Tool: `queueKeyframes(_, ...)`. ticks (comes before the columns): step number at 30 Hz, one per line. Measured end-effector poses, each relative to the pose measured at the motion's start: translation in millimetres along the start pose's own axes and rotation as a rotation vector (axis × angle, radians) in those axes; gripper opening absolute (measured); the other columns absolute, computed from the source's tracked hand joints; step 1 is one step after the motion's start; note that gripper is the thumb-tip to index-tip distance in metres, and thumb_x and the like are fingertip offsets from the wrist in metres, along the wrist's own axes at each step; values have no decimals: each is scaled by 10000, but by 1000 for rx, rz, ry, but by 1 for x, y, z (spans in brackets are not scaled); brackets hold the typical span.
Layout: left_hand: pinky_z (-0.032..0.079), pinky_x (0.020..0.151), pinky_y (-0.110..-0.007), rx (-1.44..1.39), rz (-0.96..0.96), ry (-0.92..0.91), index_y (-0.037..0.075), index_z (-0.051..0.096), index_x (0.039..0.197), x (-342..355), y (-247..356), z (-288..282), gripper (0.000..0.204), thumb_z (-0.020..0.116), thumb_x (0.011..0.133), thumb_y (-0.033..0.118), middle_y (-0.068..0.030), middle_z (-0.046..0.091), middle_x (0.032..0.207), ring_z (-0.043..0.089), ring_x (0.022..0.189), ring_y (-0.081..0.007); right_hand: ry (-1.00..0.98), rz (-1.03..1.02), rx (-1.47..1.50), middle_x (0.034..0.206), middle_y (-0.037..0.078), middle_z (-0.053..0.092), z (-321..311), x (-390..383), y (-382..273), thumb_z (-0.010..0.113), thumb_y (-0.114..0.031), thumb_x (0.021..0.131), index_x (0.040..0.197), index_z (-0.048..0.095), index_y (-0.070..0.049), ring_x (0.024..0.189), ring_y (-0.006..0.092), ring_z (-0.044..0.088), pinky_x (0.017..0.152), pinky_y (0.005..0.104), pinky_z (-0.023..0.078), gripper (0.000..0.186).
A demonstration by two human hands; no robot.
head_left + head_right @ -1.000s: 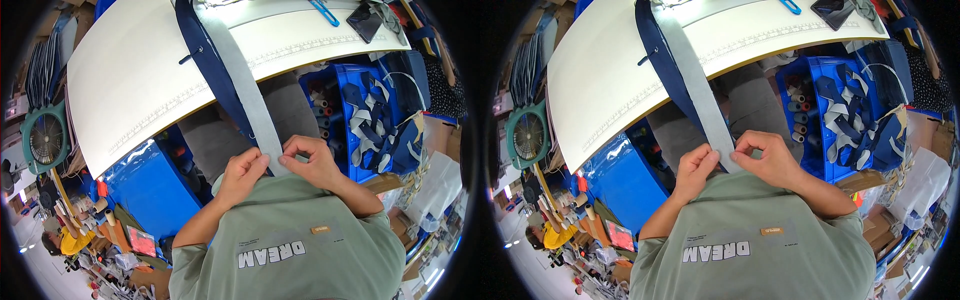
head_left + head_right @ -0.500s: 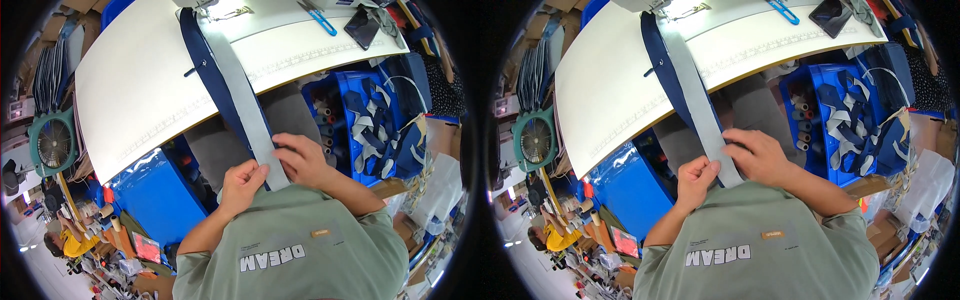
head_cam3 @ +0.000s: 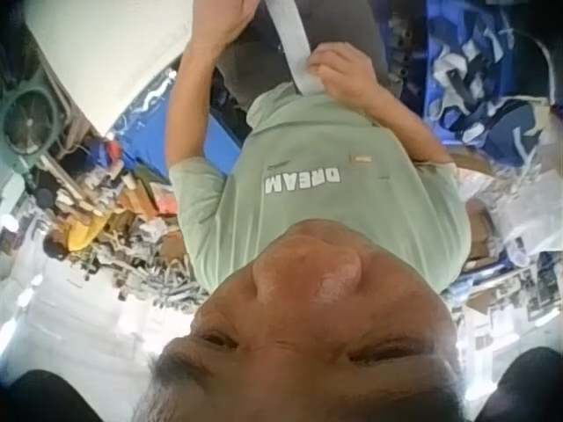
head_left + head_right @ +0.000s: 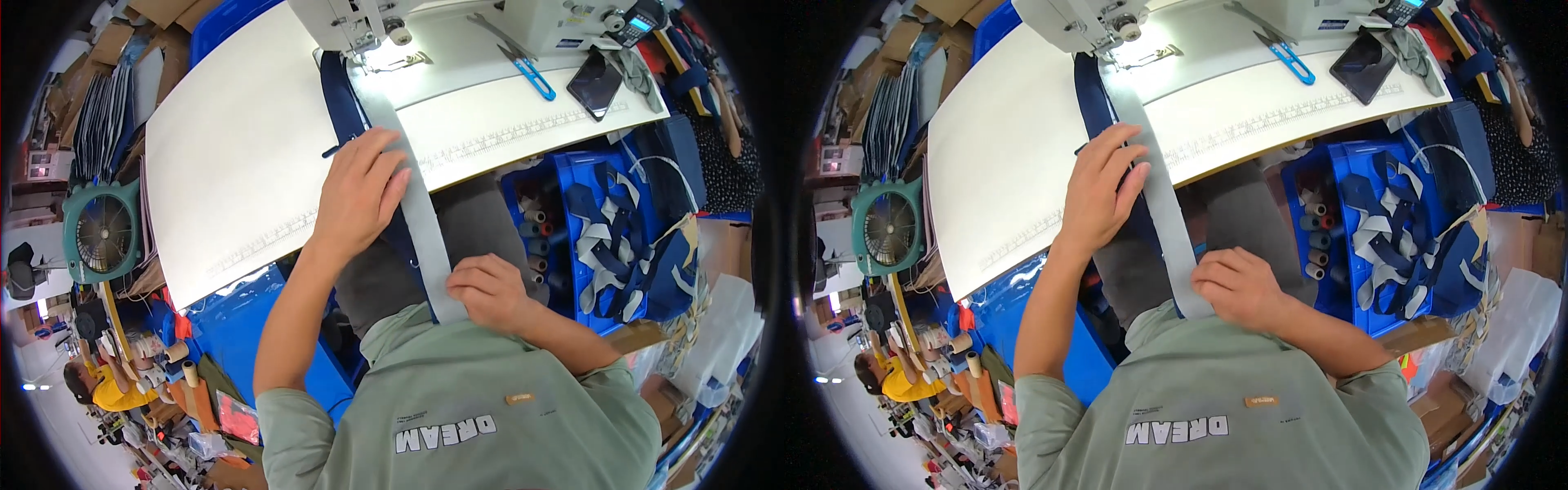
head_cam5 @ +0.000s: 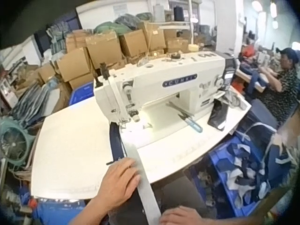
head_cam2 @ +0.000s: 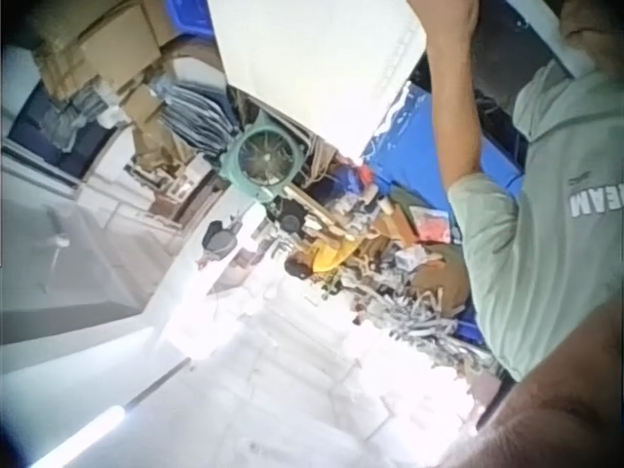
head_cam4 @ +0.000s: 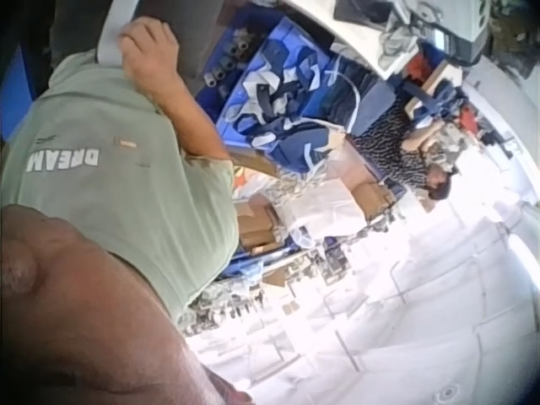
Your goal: Sewing two different fabric pieces together to create composite straps using an industrial sewing machine.
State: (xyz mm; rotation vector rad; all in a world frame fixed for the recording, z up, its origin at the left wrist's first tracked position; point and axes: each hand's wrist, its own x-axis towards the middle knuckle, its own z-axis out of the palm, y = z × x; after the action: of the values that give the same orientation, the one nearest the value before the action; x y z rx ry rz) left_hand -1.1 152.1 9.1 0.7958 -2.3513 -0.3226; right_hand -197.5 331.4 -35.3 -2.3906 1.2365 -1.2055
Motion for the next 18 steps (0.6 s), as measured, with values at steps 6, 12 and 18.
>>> queueKeyframes(6, 493, 970, -432, 104, -115, -212, 24, 640, 998, 11, -26, 8, 189, 739, 862, 111, -136, 634, 1146, 610, 1105, -347, -98, -19, -23, 998, 18, 659, -16, 11, -4, 681, -84, 684, 845, 628, -70, 985, 209, 640, 716, 331, 505, 170)
queueKeyframes(12, 517, 923, -398, 41, 98, -69, 53, 659, 972, 24, -45, 10, 171, 734, 819, 39, -91, 661, 1103, 636, 1067, -311, -219, -124, -52, 1007, 12, 614, -33, 32, -9, 649, -148, 737, 888, 601, -82, 1037, 208, 615, 788, 321, 496, 171)
queueKeyframes(18, 507, 946, -399, 45, 3, -52, 57, 675, 1015, 23, -42, 8, 206, 747, 823, 77, -97, 651, 1148, 621, 1101, -312, -284, -71, 22, 1015, 10, 628, -25, 26, -1, 672, -132, 723, 908, 633, -86, 1035, 201, 618, 804, 322, 498, 194)
